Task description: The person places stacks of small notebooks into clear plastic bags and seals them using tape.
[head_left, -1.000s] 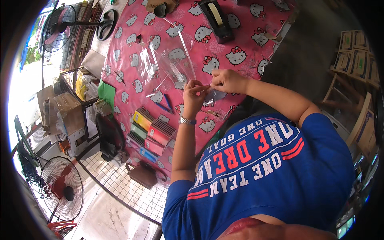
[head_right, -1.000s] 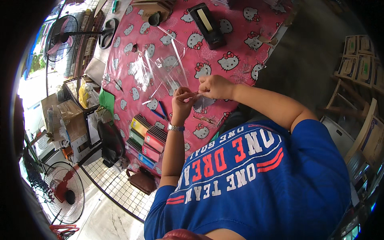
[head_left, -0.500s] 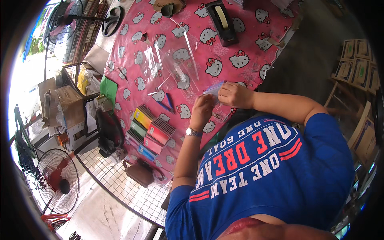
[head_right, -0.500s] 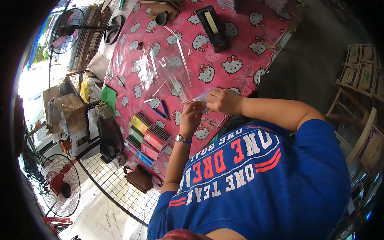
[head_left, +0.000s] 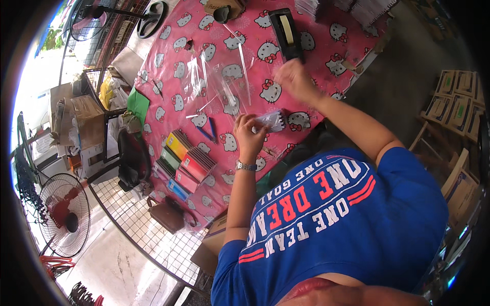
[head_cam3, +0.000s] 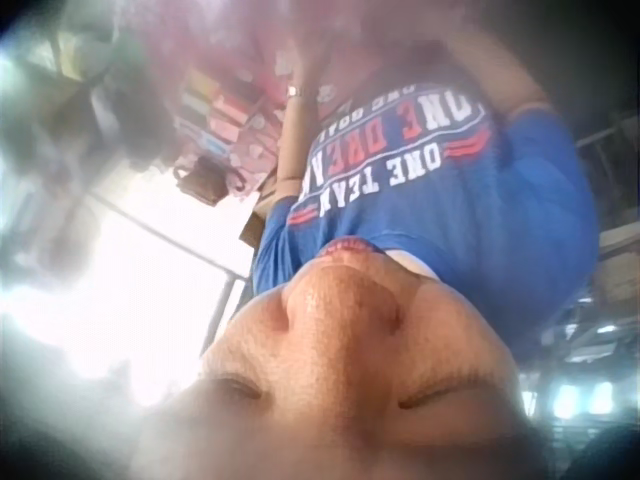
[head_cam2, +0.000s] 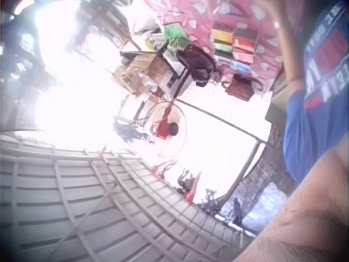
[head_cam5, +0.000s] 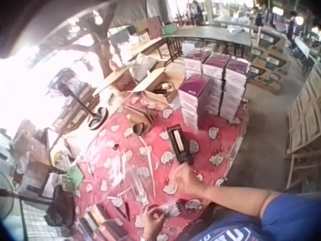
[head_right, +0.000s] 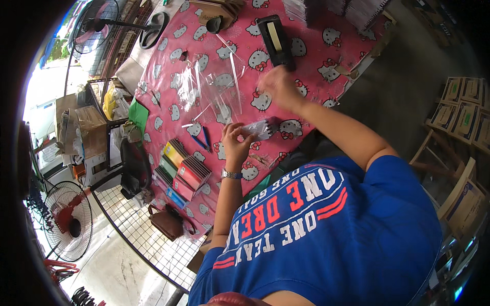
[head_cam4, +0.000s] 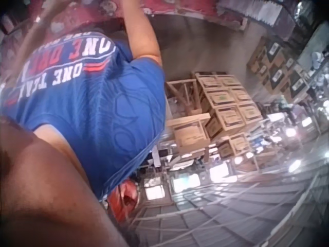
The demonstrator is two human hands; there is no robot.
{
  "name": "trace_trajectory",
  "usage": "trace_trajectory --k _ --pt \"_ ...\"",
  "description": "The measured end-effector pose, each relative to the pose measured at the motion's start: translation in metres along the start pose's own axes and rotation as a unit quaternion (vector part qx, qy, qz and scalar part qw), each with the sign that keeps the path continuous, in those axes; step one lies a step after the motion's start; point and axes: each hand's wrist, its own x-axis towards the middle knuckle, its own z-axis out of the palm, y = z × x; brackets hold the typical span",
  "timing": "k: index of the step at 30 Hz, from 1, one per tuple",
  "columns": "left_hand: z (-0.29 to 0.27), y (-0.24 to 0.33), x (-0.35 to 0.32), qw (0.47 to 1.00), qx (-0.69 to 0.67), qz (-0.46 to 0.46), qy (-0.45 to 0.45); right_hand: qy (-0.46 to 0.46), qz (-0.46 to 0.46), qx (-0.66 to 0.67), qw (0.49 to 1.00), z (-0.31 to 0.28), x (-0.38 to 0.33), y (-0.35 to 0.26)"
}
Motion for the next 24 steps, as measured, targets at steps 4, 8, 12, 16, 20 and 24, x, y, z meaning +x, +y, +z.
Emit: trace_trajectory --k 4,8,12,16,20,24 --pt "0.0 0.009 0.01 0.99 -0.127 -0.055 -0.023 0.22 0.092 -0.178 0.955 -0.043 0.052 0.091" --pt "0.004 -0.013 0.008 0.988 -0.133 -0.013 -0.073 0.11 0.29 0.13 0.942 -0.041 0.056 0.059" --pt "0.018 -0.022 0.004 0.906 -0.409 -0.088 -0.06 0.185 0.187 0.161 0.951 -0.021 0.019 0.038" --pt "0.028 -0.019 0.004 0.914 -0.395 -0.079 -0.038 0.139 0.243 0.362 0.889 -0.014 -0.023 0.08" --pt "0.032 -0.024 0.005 0.902 -0.421 -0.078 -0.047 -0.215 0.389 0.451 0.774 0.002 0.009 0.09" --pt "0.032 -0.038 -0.003 0.894 -0.434 -0.105 -0.042 -0.582 0.118 0.028 0.804 0.042 0.046 -0.038"
